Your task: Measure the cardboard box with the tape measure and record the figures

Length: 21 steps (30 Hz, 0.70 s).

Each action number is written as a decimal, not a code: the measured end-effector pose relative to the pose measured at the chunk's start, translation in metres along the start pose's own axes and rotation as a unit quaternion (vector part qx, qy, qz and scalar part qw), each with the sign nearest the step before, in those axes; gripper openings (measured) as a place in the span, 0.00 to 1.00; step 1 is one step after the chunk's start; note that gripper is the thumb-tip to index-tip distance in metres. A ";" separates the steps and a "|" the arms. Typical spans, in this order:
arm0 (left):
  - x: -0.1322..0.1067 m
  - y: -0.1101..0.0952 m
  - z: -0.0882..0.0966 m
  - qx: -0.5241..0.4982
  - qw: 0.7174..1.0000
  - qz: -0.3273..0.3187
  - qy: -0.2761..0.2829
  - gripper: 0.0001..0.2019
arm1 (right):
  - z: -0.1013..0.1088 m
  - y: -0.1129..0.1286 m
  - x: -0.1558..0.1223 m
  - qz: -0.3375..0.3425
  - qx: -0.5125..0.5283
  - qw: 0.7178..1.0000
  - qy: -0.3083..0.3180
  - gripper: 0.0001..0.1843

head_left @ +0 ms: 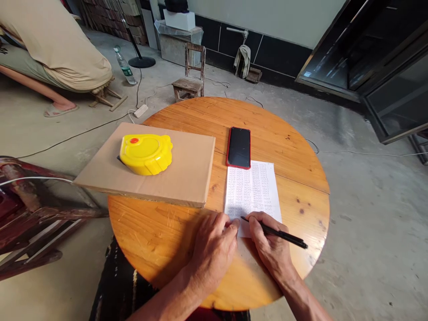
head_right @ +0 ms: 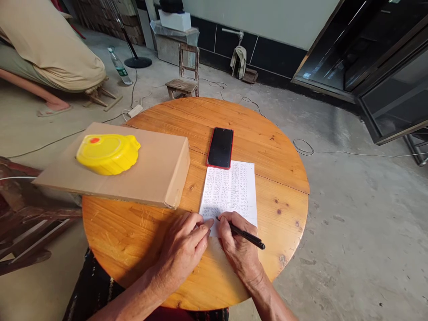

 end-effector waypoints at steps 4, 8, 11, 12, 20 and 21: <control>-0.001 0.000 -0.001 -0.001 1.000 -0.003 0.002 0.14 | 0.005 -0.002 0.000 -0.022 0.043 0.998 -0.028 0.13; -0.002 0.000 -0.003 -0.004 1.000 -0.007 -0.002 0.15 | 0.010 -0.006 0.000 -0.035 0.077 0.993 -0.078 0.13; -0.002 0.001 -0.003 -0.002 1.000 -0.014 -0.015 0.15 | 0.010 -0.008 0.000 -0.037 0.107 0.990 -0.084 0.12; -0.002 0.001 -0.003 0.003 1.000 -0.016 -0.019 0.15 | 0.010 -0.008 0.001 -0.036 0.114 0.989 -0.084 0.12; -0.002 -0.012 0.000 0.093 0.994 -0.057 0.021 0.13 | 0.009 -0.009 0.007 -0.071 0.170 0.980 -0.073 0.15; -0.002 -0.014 -0.001 0.102 0.992 -0.064 0.030 0.12 | 0.009 -0.008 0.008 -0.075 0.177 0.979 -0.071 0.16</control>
Point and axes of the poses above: each hand's wrist, its own x-axis towards the middle knuckle, its own z-axis out of the back of the hand, y = z × x, the point moved 5 cm from there along x, towards the middle knuckle, and after that the axes turned 10 degrees about x, right-handed, at the moved point
